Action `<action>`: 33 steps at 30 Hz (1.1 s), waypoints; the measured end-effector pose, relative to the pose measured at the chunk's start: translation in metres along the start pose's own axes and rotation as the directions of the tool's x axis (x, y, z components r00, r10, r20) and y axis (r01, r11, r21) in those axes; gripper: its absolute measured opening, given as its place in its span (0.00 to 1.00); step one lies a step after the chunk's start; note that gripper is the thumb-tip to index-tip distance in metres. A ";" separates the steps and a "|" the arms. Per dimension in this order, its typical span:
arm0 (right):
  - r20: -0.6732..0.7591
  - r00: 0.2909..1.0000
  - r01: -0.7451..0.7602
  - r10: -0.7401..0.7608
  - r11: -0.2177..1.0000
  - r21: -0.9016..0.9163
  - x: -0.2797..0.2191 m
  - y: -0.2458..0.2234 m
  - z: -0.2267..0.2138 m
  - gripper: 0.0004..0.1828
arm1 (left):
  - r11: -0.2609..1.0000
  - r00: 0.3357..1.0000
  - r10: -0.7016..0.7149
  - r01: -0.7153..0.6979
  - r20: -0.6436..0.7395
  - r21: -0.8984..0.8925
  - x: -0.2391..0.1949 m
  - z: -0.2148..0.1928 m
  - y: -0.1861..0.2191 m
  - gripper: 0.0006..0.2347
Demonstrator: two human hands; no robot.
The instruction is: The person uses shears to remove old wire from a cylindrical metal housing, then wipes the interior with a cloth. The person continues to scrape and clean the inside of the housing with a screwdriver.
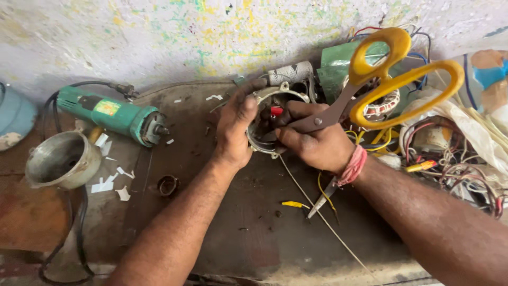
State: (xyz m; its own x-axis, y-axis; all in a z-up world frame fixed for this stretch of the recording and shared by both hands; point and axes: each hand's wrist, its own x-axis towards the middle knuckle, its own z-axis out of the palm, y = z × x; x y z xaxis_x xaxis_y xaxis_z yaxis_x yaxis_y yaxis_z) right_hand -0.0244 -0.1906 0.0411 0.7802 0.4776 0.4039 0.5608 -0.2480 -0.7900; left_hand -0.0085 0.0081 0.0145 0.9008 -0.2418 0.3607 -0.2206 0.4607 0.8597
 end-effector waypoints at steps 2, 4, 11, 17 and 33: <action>0.015 0.999 -0.034 0.040 0.954 -0.298 0.002 -0.003 -0.003 0.07 | 0.998 0.999 0.018 -0.021 0.038 0.056 0.003 -0.002 0.010 0.32; 0.011 1.000 0.016 -0.014 0.945 -0.326 0.002 -0.004 -0.008 0.09 | 0.988 0.993 -0.072 0.059 0.090 0.141 0.004 -0.003 0.019 0.36; 0.007 0.968 0.233 -0.252 0.884 -0.406 0.000 -0.006 -0.004 0.10 | 0.852 0.967 -0.256 0.219 0.014 0.475 -0.001 -0.011 0.034 0.36; 0.073 0.994 0.098 -0.082 0.965 -0.245 0.005 -0.011 -0.011 0.07 | 0.957 0.993 0.087 -0.063 -0.074 0.282 0.003 -0.012 0.007 0.22; 0.032 0.997 -0.055 0.073 0.926 -0.374 0.004 -0.008 -0.007 0.09 | 0.756 0.932 0.306 -0.114 -0.194 0.645 -0.006 0.008 -0.011 0.18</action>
State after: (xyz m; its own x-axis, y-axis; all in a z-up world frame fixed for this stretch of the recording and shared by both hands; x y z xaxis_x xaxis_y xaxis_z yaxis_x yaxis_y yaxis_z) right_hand -0.0241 -0.1929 0.0523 0.8096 0.4852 0.3304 0.5796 -0.5715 -0.5809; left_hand -0.0148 -0.0021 0.0054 0.8445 0.0817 0.5293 -0.5107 -0.1748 0.8418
